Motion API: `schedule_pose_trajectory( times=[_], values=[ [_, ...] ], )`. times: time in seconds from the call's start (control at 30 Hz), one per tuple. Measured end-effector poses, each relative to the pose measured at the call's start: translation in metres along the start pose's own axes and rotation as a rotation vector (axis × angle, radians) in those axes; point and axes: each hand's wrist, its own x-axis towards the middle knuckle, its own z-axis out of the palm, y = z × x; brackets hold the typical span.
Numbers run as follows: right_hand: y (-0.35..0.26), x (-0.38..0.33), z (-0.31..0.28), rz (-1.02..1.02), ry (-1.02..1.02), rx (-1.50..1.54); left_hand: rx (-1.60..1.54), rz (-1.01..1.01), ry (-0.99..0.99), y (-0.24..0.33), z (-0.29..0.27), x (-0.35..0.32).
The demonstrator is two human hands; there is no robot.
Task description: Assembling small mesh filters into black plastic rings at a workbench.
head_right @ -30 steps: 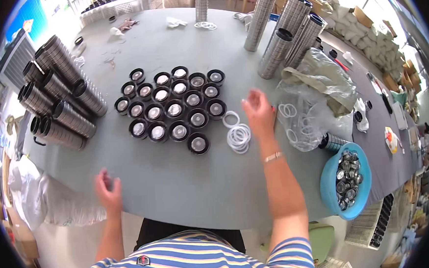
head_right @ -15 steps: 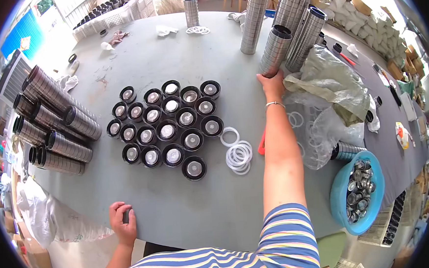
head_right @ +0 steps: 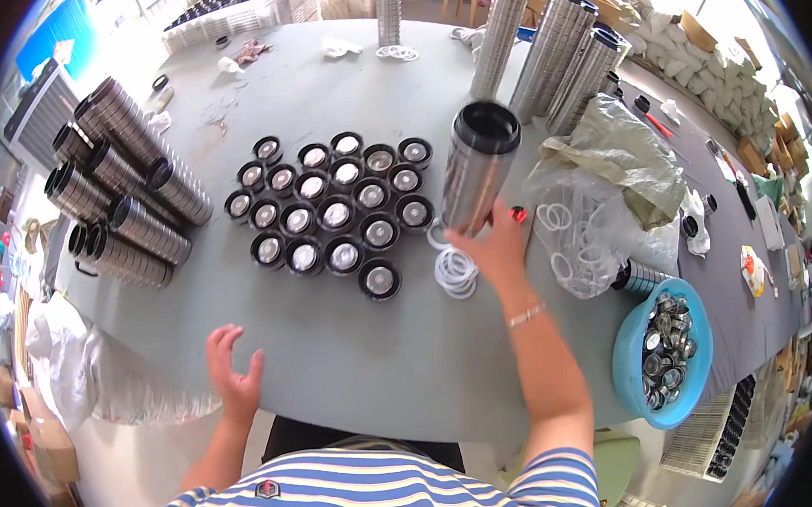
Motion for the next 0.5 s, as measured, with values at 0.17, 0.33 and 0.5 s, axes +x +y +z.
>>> schedule_pose_trajectory(
  times=[0.17,0.33,0.5],
  values=[
    [-0.07,-0.139,0.019,0.075,-0.326,0.09,-0.487,0.26,-0.132,0.101,-0.002,0.052],
    [-0.109,-0.226,0.043,0.135,-0.356,0.32,-0.785,0.425,-0.394,0.16,0.024,0.068],
    [-0.111,-0.224,-0.009,-0.234,-0.31,-0.192,-1.066,0.349,-0.455,0.158,0.046,0.045]
  ],
)
